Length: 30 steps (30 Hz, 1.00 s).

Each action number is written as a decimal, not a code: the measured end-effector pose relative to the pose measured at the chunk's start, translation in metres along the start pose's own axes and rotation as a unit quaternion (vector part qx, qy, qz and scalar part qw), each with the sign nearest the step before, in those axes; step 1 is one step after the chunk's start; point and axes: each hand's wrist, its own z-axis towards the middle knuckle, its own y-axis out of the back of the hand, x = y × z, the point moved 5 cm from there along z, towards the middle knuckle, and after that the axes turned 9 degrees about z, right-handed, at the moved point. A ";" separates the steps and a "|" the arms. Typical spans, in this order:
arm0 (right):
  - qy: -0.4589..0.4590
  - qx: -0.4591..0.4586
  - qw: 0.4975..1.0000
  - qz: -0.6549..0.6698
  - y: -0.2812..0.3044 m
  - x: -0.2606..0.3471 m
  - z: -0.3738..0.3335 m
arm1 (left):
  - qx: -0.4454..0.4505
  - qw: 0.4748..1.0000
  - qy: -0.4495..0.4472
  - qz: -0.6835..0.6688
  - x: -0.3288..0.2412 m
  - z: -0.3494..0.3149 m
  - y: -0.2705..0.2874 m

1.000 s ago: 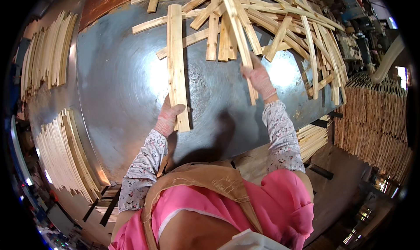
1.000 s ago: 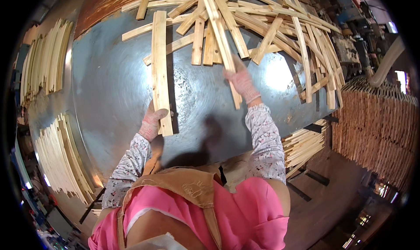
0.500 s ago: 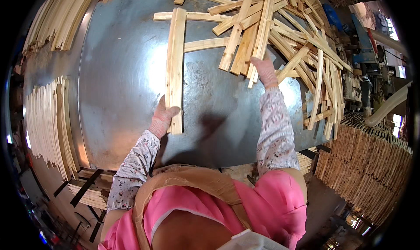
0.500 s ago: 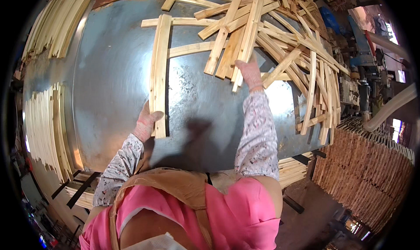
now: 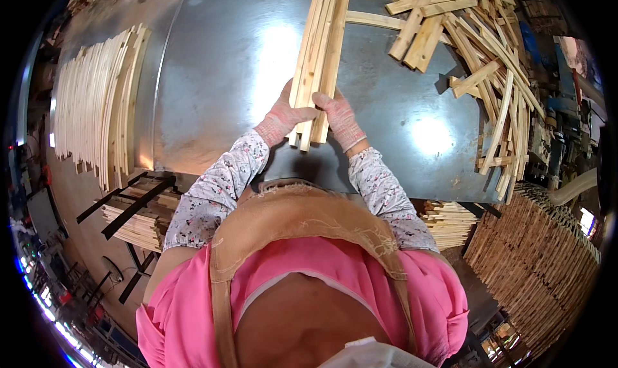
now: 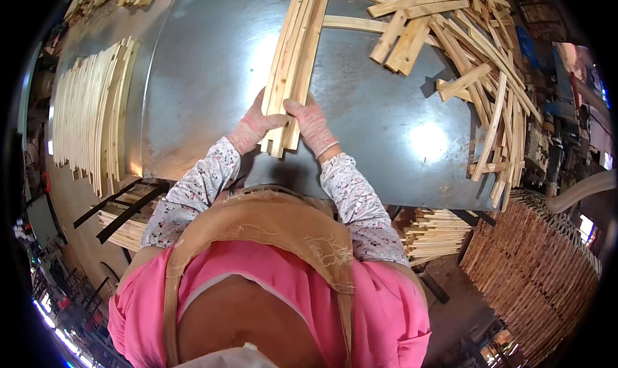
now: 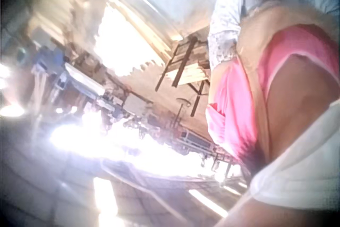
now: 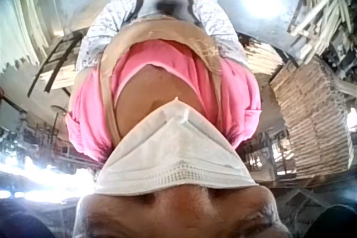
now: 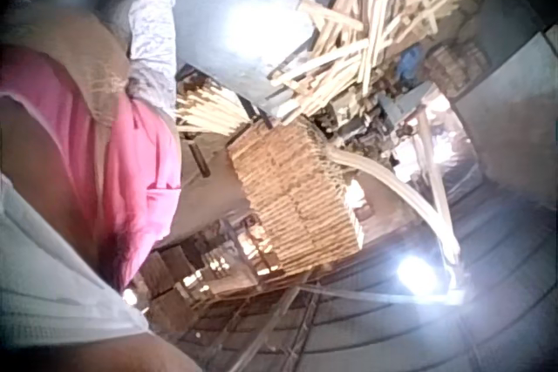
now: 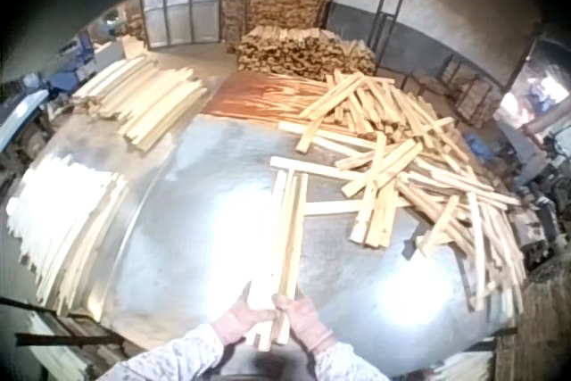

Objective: The person repeatedly picks up thin wooden strips from a large pile on a metal table and arranges them into a neat, aligned stack. The person uses both hands to gather the strips and places them in a growing pile on the left side of the workspace.

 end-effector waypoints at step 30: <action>-0.010 0.146 0.958 -0.248 -0.312 -0.156 -0.012 | -0.130 0.868 0.083 -0.472 0.108 -0.219 0.312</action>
